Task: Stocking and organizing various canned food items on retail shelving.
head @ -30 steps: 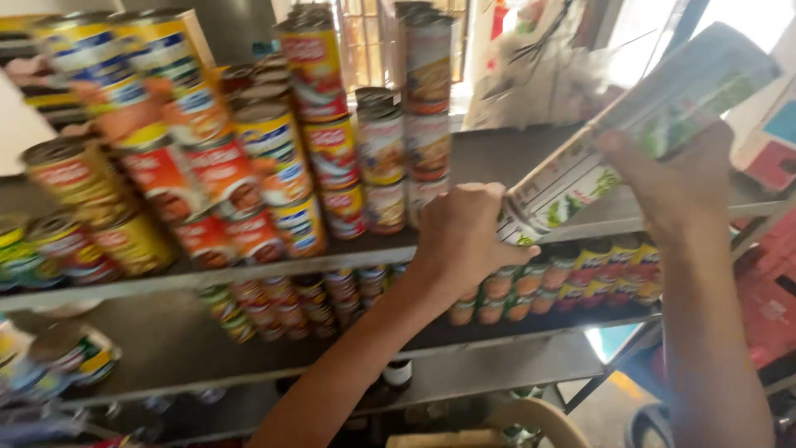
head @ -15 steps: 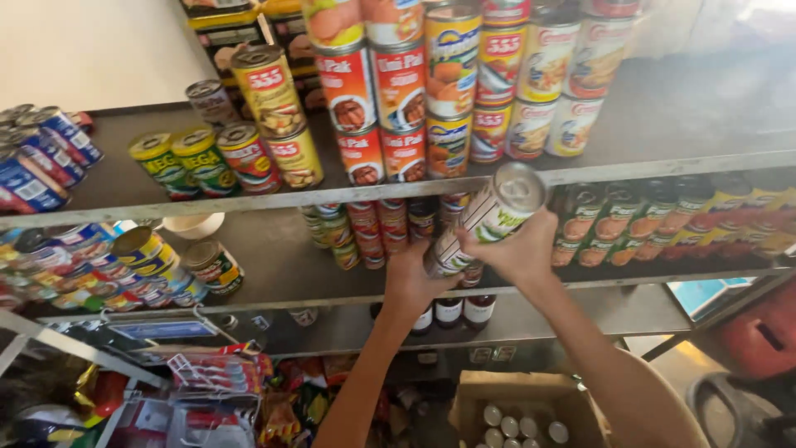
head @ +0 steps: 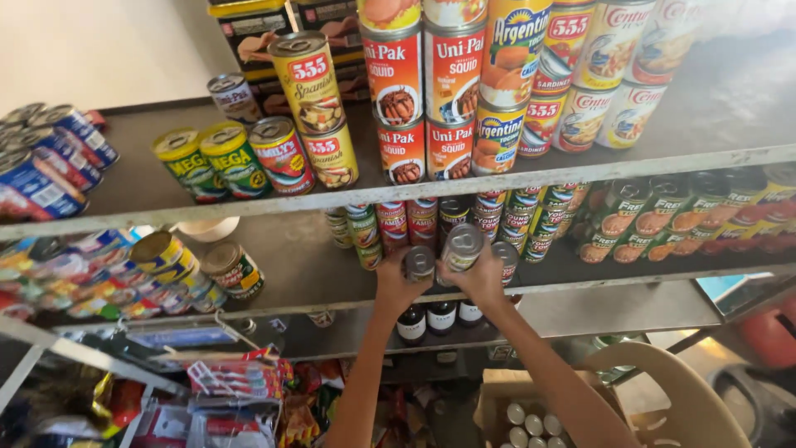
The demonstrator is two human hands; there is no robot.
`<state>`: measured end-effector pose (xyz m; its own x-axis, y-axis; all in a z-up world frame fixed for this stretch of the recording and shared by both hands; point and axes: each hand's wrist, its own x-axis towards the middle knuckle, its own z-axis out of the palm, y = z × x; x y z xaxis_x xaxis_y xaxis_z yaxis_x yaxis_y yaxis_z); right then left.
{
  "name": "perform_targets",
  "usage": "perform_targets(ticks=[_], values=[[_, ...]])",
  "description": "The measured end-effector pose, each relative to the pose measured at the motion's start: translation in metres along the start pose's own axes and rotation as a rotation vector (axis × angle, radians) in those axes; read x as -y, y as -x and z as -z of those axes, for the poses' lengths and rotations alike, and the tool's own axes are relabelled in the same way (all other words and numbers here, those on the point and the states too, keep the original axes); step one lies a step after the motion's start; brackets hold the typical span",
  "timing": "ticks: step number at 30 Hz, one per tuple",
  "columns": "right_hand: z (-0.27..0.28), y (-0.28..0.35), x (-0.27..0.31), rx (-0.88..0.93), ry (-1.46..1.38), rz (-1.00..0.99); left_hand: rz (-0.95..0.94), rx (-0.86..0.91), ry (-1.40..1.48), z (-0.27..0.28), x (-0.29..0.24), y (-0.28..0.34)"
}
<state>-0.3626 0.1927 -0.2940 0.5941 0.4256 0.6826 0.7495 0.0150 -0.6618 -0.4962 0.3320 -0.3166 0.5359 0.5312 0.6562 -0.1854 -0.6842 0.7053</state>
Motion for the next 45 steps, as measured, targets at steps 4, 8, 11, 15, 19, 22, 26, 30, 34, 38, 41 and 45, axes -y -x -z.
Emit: perform_targets(ticks=[4, 8, 11, 15, 19, 22, 26, 30, 34, 38, 41, 45], values=[[-0.009, 0.009, -0.006, 0.066, -0.061, -0.053, -0.069, 0.062, -0.089, 0.002, 0.015, 0.001], [-0.014, 0.006, -0.015, 0.078, -0.034, -0.097, 0.091, 0.086, 0.094, 0.003, 0.015, 0.0], [-0.006, 0.005, -0.01, 0.118, 0.0, -0.085, 0.2, -0.001, 0.242, 0.016, -0.01, -0.006], [-0.001, -0.004, 0.0, 0.122, 0.048, -0.019, 0.11, -0.167, 0.315, 0.032, -0.054, -0.02], [-0.011, -0.008, 0.003, 0.1, 0.167, -0.003, 0.138, -0.048, 0.476, 0.027, -0.088, -0.037], [-0.013, -0.007, 0.012, 0.056, 0.155, -0.022, -0.002, 0.04, 0.469, 0.012, -0.09, -0.045], [-0.012, -0.004, 0.013, 0.07, 0.215, -0.054, -0.02, 0.097, 0.473, -0.007, -0.077, -0.057], [-0.019, 0.003, -0.004, 0.07, 0.186, -0.019, -0.159, 0.075, 0.227, -0.01, -0.07, -0.068], [-0.017, 0.004, 0.002, 0.073, 0.214, -0.046, -0.117, 0.127, 0.214, -0.02, -0.068, -0.066], [-0.017, 0.002, -0.002, 0.096, 0.207, -0.043, -0.259, 0.001, 0.032, -0.03, -0.067, -0.069], [-0.016, 0.007, -0.003, 0.103, 0.186, -0.038, -0.244, -0.025, 0.006, -0.032, -0.063, -0.062], [-0.021, 0.008, -0.007, 0.083, 0.164, -0.029, -0.193, -0.017, -0.021, -0.035, -0.055, -0.052]])
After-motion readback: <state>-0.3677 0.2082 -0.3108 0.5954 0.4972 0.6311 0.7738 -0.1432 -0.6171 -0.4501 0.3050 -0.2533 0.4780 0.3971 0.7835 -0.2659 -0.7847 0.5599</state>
